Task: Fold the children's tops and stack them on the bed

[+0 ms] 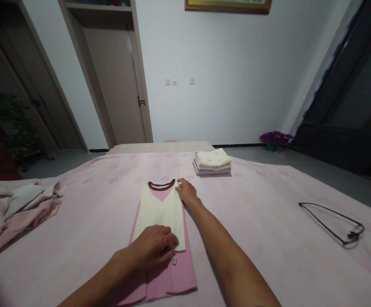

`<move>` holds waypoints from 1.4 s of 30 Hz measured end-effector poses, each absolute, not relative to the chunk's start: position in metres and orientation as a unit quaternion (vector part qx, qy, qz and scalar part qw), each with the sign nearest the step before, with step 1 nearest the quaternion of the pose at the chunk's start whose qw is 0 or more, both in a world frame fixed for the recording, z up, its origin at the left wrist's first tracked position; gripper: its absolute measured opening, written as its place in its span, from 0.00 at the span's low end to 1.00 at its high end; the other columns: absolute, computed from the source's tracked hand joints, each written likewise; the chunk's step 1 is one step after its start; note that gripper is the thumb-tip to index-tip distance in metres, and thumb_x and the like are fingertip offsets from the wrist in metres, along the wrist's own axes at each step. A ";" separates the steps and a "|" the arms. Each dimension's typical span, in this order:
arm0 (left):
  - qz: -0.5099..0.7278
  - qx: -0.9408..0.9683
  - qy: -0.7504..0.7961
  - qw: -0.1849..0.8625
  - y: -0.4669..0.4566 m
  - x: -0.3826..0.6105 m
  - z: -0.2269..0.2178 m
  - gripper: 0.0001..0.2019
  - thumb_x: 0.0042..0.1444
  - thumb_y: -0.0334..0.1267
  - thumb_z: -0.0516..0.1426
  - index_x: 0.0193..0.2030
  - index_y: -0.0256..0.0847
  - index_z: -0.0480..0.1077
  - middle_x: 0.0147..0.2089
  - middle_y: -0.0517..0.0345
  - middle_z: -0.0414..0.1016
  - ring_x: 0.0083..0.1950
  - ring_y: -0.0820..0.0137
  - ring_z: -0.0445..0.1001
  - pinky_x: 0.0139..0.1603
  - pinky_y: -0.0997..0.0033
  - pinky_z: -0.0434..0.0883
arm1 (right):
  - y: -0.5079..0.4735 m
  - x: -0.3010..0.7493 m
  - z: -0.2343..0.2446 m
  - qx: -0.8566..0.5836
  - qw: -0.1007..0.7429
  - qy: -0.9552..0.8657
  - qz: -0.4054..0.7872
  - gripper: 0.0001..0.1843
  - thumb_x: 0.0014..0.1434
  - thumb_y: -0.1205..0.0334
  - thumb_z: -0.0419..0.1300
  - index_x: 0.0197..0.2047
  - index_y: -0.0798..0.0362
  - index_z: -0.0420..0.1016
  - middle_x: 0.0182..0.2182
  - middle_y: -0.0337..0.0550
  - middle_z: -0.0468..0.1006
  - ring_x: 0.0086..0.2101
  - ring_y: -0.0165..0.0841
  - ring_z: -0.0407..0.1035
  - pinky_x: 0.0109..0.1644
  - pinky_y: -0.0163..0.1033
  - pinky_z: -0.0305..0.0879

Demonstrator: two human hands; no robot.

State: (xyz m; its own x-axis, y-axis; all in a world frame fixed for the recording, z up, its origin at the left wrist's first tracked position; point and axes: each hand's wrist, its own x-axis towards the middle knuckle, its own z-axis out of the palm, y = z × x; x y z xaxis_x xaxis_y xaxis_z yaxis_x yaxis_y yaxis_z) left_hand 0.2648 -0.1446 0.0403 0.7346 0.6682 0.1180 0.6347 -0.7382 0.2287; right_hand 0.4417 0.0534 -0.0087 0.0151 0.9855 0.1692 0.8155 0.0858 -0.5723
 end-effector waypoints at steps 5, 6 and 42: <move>0.093 0.917 0.365 0.134 -0.147 0.266 0.046 0.07 0.61 0.39 0.56 0.42 0.46 0.75 0.38 0.57 0.78 0.39 0.65 0.76 0.41 0.69 0.67 | 0.053 0.445 -0.007 -0.650 0.264 -0.700 0.138 0.20 0.64 0.61 0.55 0.59 0.48 0.72 0.46 0.42 0.80 0.43 0.32 0.72 0.45 0.34 0.62; 0.093 0.914 0.370 0.139 -0.147 0.267 0.047 0.08 0.61 0.38 0.55 0.43 0.46 0.75 0.38 0.57 0.79 0.39 0.65 0.76 0.41 0.69 0.67 | 0.053 0.446 -0.007 -0.647 0.258 -0.705 0.134 0.20 0.64 0.61 0.55 0.58 0.48 0.73 0.47 0.42 0.79 0.44 0.32 0.72 0.46 0.34 0.62; 0.252 0.810 0.486 0.211 -0.124 0.218 0.027 0.08 0.59 0.32 0.52 0.42 0.40 0.72 0.40 0.55 0.73 0.41 0.67 0.71 0.44 0.68 0.67 | -0.057 0.438 0.008 -0.433 0.180 -0.881 0.054 0.20 0.67 0.59 0.54 0.61 0.51 0.69 0.61 0.50 0.70 0.61 0.41 0.60 0.66 0.48 0.50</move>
